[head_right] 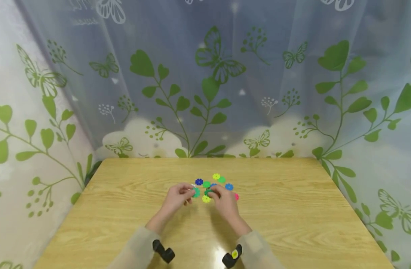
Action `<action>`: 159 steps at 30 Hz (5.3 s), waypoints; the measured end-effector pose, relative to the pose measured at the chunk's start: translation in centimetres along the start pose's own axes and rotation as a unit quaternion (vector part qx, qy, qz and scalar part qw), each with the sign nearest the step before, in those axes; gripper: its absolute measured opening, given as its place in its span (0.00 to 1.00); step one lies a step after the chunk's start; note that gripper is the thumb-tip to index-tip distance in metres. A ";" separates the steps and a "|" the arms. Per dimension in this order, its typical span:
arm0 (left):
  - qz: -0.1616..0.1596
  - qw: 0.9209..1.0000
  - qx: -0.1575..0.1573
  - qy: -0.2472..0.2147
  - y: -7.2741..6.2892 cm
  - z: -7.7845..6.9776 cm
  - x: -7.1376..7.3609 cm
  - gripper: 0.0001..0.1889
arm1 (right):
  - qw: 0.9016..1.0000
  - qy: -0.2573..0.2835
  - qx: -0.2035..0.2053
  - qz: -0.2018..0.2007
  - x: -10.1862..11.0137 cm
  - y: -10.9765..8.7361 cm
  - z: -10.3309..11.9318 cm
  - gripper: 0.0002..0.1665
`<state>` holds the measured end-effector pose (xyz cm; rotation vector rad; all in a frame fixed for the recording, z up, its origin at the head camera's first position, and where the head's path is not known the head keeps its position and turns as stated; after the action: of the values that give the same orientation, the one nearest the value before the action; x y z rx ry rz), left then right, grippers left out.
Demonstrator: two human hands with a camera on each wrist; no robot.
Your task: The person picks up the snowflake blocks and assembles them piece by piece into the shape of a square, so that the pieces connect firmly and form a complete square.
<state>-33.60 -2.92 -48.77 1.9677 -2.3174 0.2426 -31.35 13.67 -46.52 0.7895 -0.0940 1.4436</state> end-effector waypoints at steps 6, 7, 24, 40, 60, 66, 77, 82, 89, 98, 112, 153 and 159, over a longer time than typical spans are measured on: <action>0.013 1.000 0.007 -0.012 -1.3 -1.9 -0.5 0.12 | 0.998 0.053 0.018 -0.016 -0.1 0.0 1.0 0.03; 0.013 1.000 0.009 -0.014 -1.3 -1.9 -0.5 0.11 | 0.998 0.063 0.021 -0.016 -0.2 0.1 1.1 0.04; 0.034 0.987 0.054 -0.147 -0.9 0.1 -1.4 0.08 | 0.978 0.062 0.172 -0.098 -0.2 -0.7 3.0 0.07; 0.075 0.984 0.071 -0.143 -2.1 -1.2 -2.1 0.15 | 0.991 0.070 0.111 -0.021 -0.3 -0.1 1.5 0.07; 0.016 0.982 0.078 -0.172 -1.0 1.7 -0.1 0.16 | 1.000 0.007 -0.026 0.000 2.6 -0.8 -5.2 0.07; 0.022 0.980 0.084 -0.178 -1.5 1.2 0.2 0.17 | 0.996 -0.068 -0.046 0.033 2.6 -1.1 -6.7 0.07; 0.014 0.981 0.078 -0.176 -1.1 2.0 0.2 0.16 | 0.980 -0.160 -0.063 0.099 1.7 -1.6 -8.0 0.17; 0.015 0.980 0.082 -0.182 -1.1 2.3 0.0 0.16 | 0.974 -0.186 -0.060 0.118 1.4 -1.7 -8.0 0.16; 0.015 0.978 0.088 -0.190 -1.1 2.4 -0.2 0.15 | 0.971 -0.196 -0.062 0.120 1.3 -1.7 -8.0 0.16; 0.015 0.975 0.091 -0.201 -1.4 2.2 0.1 0.16 | 0.976 -0.179 -0.058 0.109 0.7 -1.8 -7.9 0.15; 0.003 0.973 0.102 -0.206 -1.5 2.3 0.4 0.16 | 0.997 -0.035 -0.043 0.046 1.3 -1.9 -6.7 0.12; 0.010 0.980 0.084 -0.180 -1.8 1.2 -0.6 0.16 | 0.961 0.258 -0.101 -0.014 0.1 -0.9 1.2 0.12; 0.002 0.982 0.083 -0.169 -1.7 1.6 -0.5 0.15 | 0.955 0.266 -0.130 0.004 -1.0 -1.0 -0.6 0.11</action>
<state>-31.76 -2.94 -50.29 2.2380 -2.5786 0.1100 -30.81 13.26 -47.89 0.1698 0.1248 1.5676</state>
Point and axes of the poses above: each hand's wrist, its own y-axis towards the middle knuckle, its own x-axis out of the back of the hand, z = x × y, the point moved 9 cm from there along y, towards the middle knuckle, and after that the axes turned 4 degrees about x, right-handed, at the moved point
